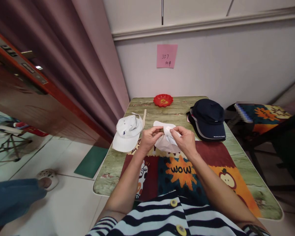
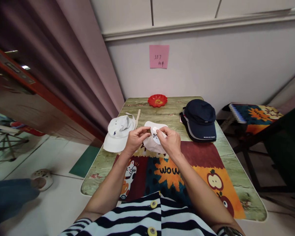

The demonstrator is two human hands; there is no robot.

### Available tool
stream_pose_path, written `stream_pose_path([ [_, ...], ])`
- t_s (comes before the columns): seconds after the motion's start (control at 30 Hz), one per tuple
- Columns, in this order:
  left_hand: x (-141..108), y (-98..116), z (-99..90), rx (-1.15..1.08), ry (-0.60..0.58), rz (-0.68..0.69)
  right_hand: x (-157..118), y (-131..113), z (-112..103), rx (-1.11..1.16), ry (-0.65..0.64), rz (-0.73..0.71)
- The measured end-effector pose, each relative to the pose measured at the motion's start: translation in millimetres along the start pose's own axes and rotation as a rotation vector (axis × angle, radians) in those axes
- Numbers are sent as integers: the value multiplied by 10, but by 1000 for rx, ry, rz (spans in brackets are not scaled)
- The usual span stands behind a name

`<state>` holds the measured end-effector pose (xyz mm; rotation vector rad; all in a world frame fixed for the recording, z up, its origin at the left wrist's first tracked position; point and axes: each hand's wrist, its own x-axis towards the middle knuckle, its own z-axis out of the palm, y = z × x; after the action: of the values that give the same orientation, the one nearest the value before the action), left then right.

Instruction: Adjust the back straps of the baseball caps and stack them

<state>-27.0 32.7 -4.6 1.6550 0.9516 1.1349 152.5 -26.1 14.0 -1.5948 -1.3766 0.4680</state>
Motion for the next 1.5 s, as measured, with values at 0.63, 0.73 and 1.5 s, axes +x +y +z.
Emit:
stream_pose_path([
  [0.63,15,182,-103,278,-185,199,80,-10,-111,-74,-276,-118],
  [0.73,18,208,-106,356,-227,271,109,-34,-128,-66,-295,-134],
  [1.5,-3,303,-214,689,-290,517,55,224,-38,254,-322,1],
])
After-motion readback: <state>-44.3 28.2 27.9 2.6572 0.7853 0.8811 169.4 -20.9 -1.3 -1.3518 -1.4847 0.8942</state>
